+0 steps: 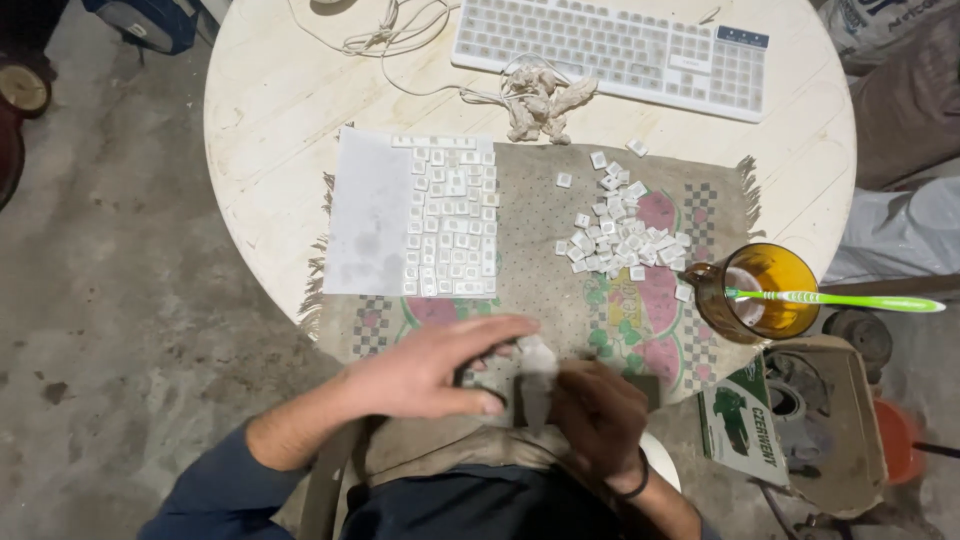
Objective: Cleaning keyboard keycaps with a toothbrush and a tissue.
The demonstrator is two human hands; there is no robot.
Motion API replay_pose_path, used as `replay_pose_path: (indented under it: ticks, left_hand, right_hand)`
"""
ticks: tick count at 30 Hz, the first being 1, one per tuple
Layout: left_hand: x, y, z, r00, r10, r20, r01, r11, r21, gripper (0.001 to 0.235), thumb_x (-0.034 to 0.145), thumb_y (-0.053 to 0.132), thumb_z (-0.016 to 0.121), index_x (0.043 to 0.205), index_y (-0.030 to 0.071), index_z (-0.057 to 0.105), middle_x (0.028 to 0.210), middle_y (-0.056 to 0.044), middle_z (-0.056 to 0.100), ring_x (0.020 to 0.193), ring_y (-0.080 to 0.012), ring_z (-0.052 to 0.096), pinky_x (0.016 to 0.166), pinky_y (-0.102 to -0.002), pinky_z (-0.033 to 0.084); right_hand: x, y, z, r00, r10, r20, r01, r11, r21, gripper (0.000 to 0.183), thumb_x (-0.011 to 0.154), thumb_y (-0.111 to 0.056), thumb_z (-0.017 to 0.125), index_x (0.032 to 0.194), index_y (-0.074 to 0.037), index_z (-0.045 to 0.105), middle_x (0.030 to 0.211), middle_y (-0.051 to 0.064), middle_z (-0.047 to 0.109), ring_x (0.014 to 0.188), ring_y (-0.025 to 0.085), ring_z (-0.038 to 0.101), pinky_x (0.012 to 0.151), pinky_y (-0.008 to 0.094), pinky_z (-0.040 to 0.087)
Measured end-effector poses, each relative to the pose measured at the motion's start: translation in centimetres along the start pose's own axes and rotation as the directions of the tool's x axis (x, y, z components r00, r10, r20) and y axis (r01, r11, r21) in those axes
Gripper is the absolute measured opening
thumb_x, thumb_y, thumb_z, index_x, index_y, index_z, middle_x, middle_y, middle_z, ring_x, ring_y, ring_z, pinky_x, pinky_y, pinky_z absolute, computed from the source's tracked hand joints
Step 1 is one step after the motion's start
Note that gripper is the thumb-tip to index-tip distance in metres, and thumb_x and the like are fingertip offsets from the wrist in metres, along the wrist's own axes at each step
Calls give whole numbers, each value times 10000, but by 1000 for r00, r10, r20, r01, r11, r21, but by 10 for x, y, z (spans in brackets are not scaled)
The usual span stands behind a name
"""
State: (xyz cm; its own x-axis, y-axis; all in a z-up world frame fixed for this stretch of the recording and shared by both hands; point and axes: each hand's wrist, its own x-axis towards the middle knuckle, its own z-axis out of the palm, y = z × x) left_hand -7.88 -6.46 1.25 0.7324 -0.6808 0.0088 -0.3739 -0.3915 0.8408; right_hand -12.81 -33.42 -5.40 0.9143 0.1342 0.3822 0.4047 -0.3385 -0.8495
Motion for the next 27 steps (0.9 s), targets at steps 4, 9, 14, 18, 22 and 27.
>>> replay_pose_path:
  ticks: [4, 9, 14, 18, 22, 27]
  left_hand:
    - [-15, -18, 25, 960, 253, -121, -263, 962, -68, 484, 1040, 363, 604, 1443, 99, 559, 1350, -114, 662, 1138, -248, 704, 902, -398, 603]
    - [-57, -65, -22, 989, -46, -141, 37, 997, -65, 232, 983, 214, 649, 1192, 197, 748, 1088, -18, 801, 946, -159, 793, 828, -333, 662]
    - [-114, -135, -100, 714, -206, -670, 155, 978, -137, 437, 1071, 422, 582, 996, 26, 752, 778, -68, 678, 660, -103, 612, 578, -255, 463]
    - [-98, -153, -132, 612, -41, -789, 65, 998, -2, 586, 1243, 422, 463, 902, -7, 668, 806, -41, 637, 748, -88, 509, 698, -259, 395]
    - [-66, -165, -155, 386, -103, -917, 365, 930, 49, 678, 1227, 422, 495, 712, -11, 588, 602, -25, 514, 553, -119, 472, 571, -330, 367]
    - [-38, -137, -166, 477, -141, -867, 586, 787, 194, 598, 1205, 445, 482, 817, 44, 697, 635, -80, 576, 603, -203, 566, 661, -377, 469]
  right_hand:
    - [30, -31, 2, 908, -273, 318, 242, 961, 133, 289, 837, 10, 708, 1126, 15, 695, 1054, 171, 739, 906, 301, 754, 769, 341, 590]
    - [21, -9, -30, 859, -377, 346, 346, 926, 149, 319, 823, -15, 664, 1136, -12, 721, 1112, 172, 761, 947, 307, 789, 789, 345, 621]
    - [-16, 31, -53, 983, -53, 177, 51, 999, 15, 186, 889, -21, 677, 1059, -22, 751, 1018, 105, 795, 826, 198, 793, 706, 291, 612]
    - [-31, 40, -64, 991, 39, 131, -42, 999, 22, 210, 898, -35, 639, 1076, -11, 748, 1026, 108, 791, 828, 187, 790, 716, 285, 621]
    - [-33, 37, -66, 993, 92, 70, -90, 996, -26, 239, 926, -59, 603, 1111, -14, 748, 1035, 98, 795, 822, 166, 789, 708, 275, 617]
    - [-28, 31, -64, 994, 88, 58, -84, 994, -69, 229, 921, -25, 630, 1116, -27, 749, 1033, 98, 793, 832, 168, 784, 712, 278, 608]
